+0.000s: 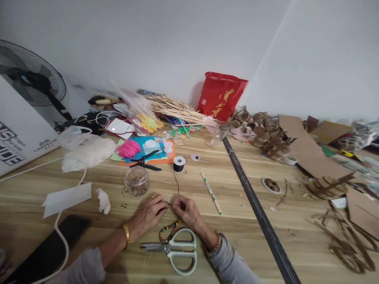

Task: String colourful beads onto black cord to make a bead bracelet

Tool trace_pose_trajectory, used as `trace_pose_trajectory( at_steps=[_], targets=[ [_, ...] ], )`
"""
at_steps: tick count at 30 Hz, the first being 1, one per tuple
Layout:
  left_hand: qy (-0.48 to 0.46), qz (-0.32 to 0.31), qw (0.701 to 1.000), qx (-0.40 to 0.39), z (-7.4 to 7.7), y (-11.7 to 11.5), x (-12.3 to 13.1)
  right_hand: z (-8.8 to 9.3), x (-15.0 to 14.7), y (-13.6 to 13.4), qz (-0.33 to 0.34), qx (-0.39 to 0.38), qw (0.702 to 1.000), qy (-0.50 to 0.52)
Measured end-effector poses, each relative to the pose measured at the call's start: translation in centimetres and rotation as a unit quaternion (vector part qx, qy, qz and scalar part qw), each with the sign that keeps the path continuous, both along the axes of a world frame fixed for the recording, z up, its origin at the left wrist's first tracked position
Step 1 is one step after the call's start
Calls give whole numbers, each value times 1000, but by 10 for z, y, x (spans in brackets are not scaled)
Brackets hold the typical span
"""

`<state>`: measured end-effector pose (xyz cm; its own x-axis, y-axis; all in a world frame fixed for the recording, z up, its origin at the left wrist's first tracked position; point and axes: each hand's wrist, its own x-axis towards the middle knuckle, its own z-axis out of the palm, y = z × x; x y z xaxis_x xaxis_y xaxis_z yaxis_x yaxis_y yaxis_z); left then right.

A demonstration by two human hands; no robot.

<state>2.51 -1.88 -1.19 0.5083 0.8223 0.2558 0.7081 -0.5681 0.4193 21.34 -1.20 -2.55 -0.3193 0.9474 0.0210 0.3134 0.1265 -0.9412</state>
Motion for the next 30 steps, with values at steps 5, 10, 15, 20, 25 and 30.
trace_pose_trajectory(
  at_steps=[5,10,15,20,25,30],
  targets=[
    [-32,8,999,0,-4,2,1,1,0,0,2,-5,1000,8],
    [-150,32,988,-33,-8,5,0,3,1,-1,12,-8,1000,23],
    [-248,77,959,-112,-6,9,-3,5,2,0,16,-12,999,39],
    [-293,84,938,-164,-1,12,-6,3,2,0,16,-18,999,48],
    [-309,78,932,-171,-6,13,-5,4,1,0,10,-21,998,53],
    [-321,68,928,-177,-10,14,-5,4,1,0,11,-33,998,53]
  ],
)
